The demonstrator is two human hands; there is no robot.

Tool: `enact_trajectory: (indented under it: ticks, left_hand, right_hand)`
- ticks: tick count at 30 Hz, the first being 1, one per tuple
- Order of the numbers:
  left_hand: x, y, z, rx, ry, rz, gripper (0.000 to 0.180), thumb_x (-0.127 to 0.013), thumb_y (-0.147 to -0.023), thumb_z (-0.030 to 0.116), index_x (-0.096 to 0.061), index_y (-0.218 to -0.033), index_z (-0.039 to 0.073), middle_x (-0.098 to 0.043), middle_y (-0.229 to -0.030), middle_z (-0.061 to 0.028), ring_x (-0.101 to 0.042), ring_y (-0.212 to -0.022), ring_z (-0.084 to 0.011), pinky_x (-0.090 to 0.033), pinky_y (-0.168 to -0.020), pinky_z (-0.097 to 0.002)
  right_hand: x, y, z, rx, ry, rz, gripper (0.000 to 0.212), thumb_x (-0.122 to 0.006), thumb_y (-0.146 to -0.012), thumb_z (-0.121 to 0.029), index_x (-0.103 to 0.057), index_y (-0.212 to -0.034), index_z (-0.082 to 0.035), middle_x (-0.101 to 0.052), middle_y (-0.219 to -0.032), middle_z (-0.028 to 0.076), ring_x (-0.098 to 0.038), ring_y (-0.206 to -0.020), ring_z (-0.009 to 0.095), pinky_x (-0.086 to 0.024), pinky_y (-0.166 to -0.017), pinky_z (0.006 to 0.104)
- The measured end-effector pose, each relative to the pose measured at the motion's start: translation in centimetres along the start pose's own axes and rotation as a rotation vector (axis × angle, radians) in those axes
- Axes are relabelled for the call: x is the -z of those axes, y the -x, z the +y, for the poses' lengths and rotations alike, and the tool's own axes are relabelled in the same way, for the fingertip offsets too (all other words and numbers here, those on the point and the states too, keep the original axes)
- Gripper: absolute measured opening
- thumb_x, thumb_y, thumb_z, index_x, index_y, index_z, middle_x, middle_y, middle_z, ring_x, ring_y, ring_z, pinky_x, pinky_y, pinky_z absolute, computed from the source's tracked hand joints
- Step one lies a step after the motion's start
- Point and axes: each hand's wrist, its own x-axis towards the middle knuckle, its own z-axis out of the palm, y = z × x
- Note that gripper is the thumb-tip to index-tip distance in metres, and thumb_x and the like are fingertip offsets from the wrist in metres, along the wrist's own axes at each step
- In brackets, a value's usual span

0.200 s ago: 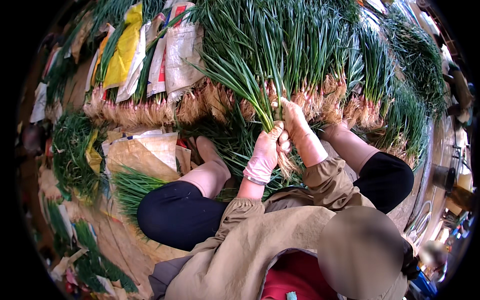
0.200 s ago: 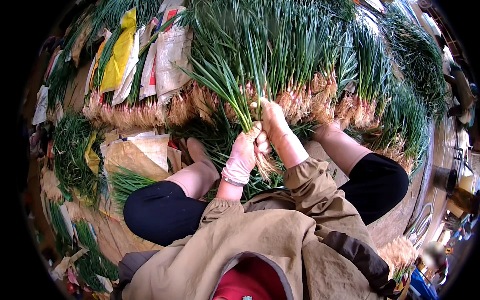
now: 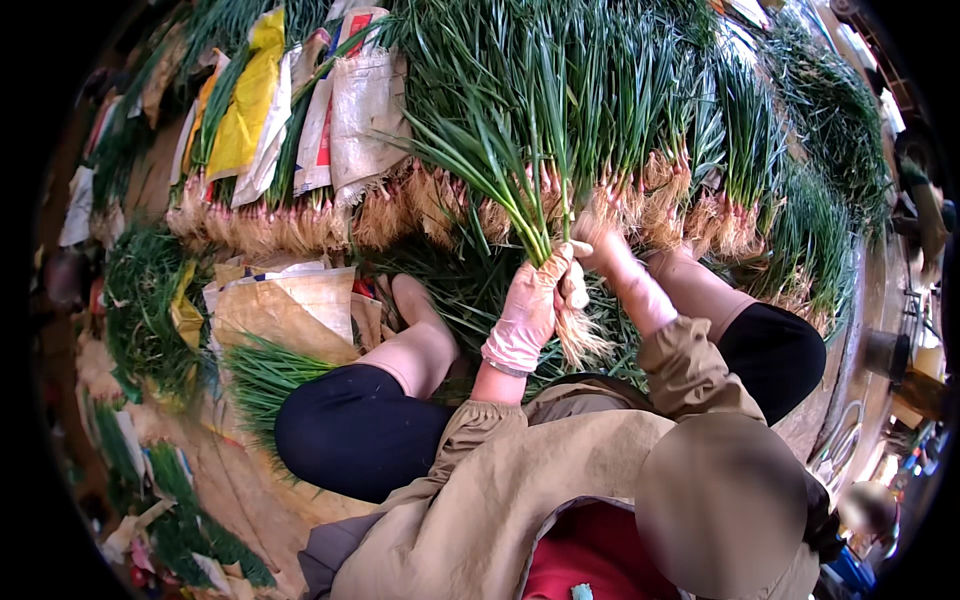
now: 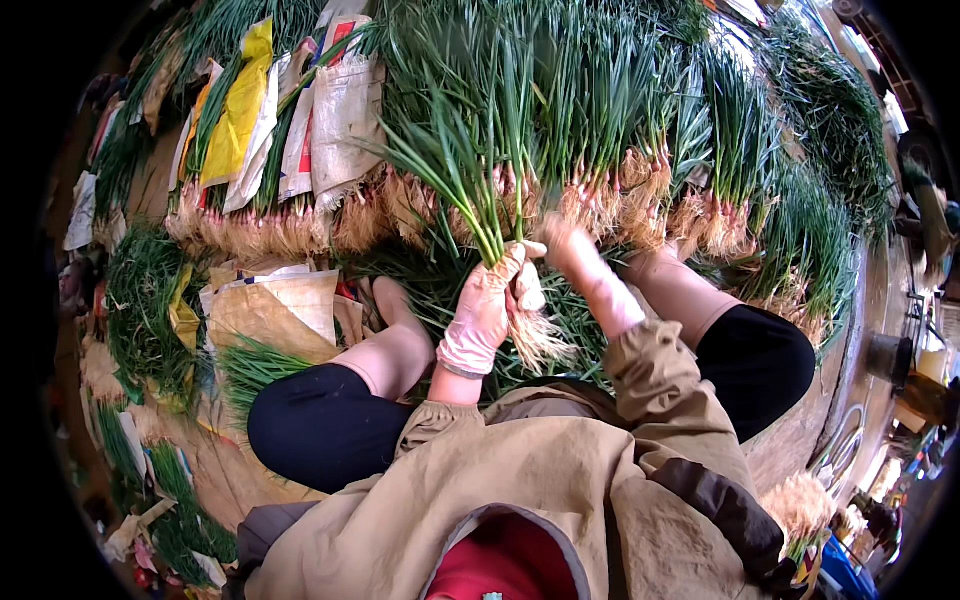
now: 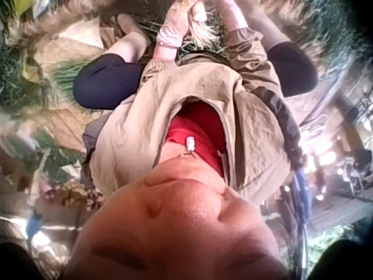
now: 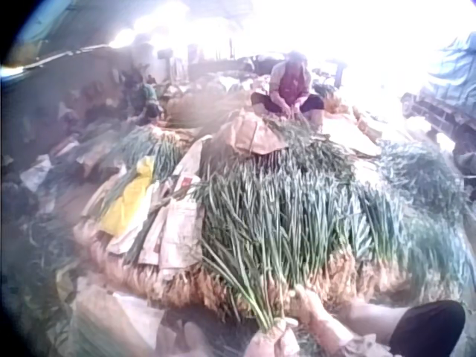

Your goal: The person peels the outer layers of scallions by hand while sitting on the floor, gathering them into a bundle.

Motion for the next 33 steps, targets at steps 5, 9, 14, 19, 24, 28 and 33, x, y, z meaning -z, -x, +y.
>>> enact_trajectory:
  ticks: [5,9,14,19,24,28,33]
  left_hand:
    - [1.2,-0.6,0.0,-0.04,-0.463,0.396,0.016,-0.054,-0.09,0.016,-0.059,-0.097,0.002,-0.05,-0.06,0.0018,-0.044,-0.043,-0.0072,-0.034,-0.038,-0.0197]
    - [2.0,-1.0,-1.3,-0.176,-0.928,0.414,0.018,-0.058,-0.087,0.015,-0.055,-0.098,0.001,-0.057,-0.07,-0.0035,-0.054,-0.058,-0.0131,-0.045,-0.054,-0.0272]
    - [1.0,-1.1,-0.9,-0.317,-0.889,0.33,0.02,-0.059,-0.084,0.01,-0.058,-0.101,0.0,-0.062,-0.081,-0.0029,-0.057,-0.072,-0.0115,-0.046,-0.063,-0.0252]
    - [1.9,-0.7,-0.1,0.161,-0.437,0.271,0.009,-0.06,-0.082,0.009,-0.058,-0.089,0.005,-0.061,-0.07,-0.005,-0.057,-0.05,-0.0128,-0.044,-0.046,-0.023]
    - [2.9,-0.9,-1.7,0.09,-0.645,0.412,0.011,-0.059,-0.086,0.014,-0.054,-0.087,0.004,-0.055,-0.061,-0.0027,-0.051,-0.044,-0.0129,-0.04,-0.04,-0.0258]
    - [1.4,-1.1,-1.8,-0.03,-0.353,0.418,0.013,-0.056,-0.089,0.017,-0.05,-0.085,0.005,-0.044,-0.057,0.0016,-0.04,-0.043,-0.0092,-0.034,-0.04,-0.0234]
    - [-1.7,-0.3,1.0,-0.321,0.17,-0.121,0.023,-0.056,-0.088,0.022,-0.043,-0.073,0.012,-0.034,-0.056,0.005,-0.036,-0.047,-0.0066,-0.031,-0.045,-0.0211]
  right_hand:
    - [-0.4,6.4,-2.3,-0.219,-1.317,0.082,0.041,-0.056,-0.085,-0.043,-0.054,-0.082,-0.002,-0.057,-0.069,0.018,-0.055,-0.068,0.034,-0.046,-0.064,0.041]
    - [10.6,4.7,4.5,-0.385,-1.808,0.15,0.043,-0.055,-0.085,-0.044,-0.056,-0.085,-0.001,-0.06,-0.074,0.019,-0.059,-0.071,0.035,-0.045,-0.063,0.0388]
    - [8.9,2.3,3.4,-0.164,-2.292,0.096,0.031,-0.064,-0.083,-0.028,-0.056,-0.091,0.001,-0.057,-0.07,0.008,-0.052,-0.067,0.013,-0.045,-0.062,0.0296]
    - [7.0,3.0,3.3,-0.28,-1.723,0.404,0.027,-0.055,-0.088,-0.024,-0.057,-0.096,0.001,-0.061,-0.082,0.016,-0.06,-0.077,0.024,-0.046,-0.066,0.0341]
    - [9.0,2.6,3.8,-0.221,-1.168,0.204,0.027,-0.05,-0.086,-0.024,-0.056,-0.077,0.0,-0.059,-0.07,0.02,-0.06,-0.065,0.037,-0.048,-0.06,0.0437]
    - [6.2,-0.5,2.1,-0.419,-1.505,0.412,0.028,-0.05,-0.088,-0.025,-0.056,-0.075,-0.002,-0.057,-0.062,0.014,-0.058,-0.056,0.026,-0.046,-0.052,0.0391]
    - [-1.4,-4.1,2.0,-0.304,-1.551,0.076,0.035,-0.042,-0.092,-0.035,-0.06,-0.091,-0.005,-0.063,-0.077,0.014,-0.061,-0.067,0.023,-0.05,-0.061,0.035]
